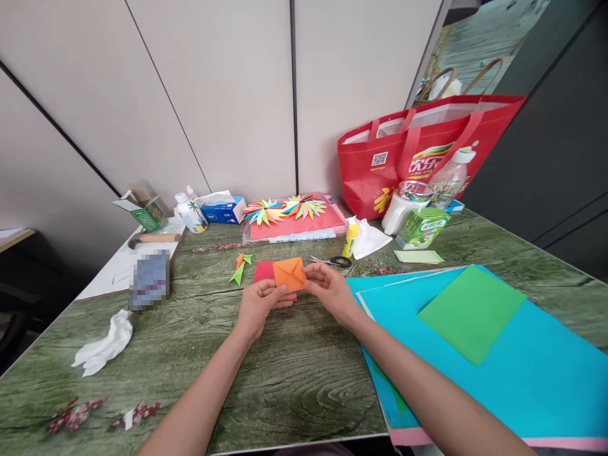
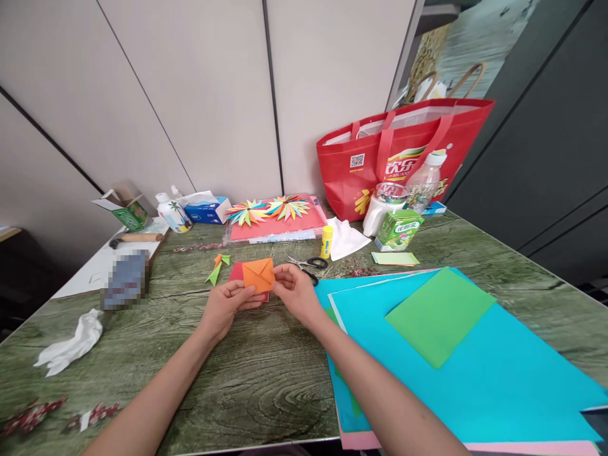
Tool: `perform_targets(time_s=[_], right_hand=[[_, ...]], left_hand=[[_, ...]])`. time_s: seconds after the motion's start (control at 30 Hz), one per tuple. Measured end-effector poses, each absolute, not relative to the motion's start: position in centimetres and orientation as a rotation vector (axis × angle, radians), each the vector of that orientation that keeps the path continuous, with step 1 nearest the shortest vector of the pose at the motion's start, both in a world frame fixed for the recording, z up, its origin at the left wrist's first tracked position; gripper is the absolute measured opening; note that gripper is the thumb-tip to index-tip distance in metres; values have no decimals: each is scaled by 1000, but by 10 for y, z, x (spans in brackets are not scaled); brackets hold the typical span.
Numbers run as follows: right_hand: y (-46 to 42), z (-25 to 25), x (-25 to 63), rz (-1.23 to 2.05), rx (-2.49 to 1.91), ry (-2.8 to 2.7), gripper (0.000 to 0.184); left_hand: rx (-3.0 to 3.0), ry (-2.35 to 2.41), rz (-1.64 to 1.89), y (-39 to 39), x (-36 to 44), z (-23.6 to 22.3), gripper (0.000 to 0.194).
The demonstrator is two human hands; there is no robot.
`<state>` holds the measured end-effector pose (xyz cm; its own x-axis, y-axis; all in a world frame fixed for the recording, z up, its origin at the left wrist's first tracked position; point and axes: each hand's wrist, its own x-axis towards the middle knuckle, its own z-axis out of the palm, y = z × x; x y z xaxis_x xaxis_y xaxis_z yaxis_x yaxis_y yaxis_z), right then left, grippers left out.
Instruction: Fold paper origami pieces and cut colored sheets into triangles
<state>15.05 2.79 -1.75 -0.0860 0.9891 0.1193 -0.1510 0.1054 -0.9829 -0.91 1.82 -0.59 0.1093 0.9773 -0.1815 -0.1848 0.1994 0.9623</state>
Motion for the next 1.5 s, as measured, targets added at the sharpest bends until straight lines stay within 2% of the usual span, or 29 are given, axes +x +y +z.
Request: perform_targets(time_s=[0.23,0.43,0.73,1.5], right_hand=[[28,-20,152,1183,-971,-1314,23],[27,-22,151,1188,-961,-1383,24],[26,-26,149,1150,-989,-1407,19],[24,-25,148,1124,-1001,-1432,22]], left_hand=[[1044,992,1013,15,-8,-6,39],[985,1031,1157,17,-8,-1,55],[965,1089,1161,17,-9,-8,33],[1034,1112,1094,17,-9,-9,36]])
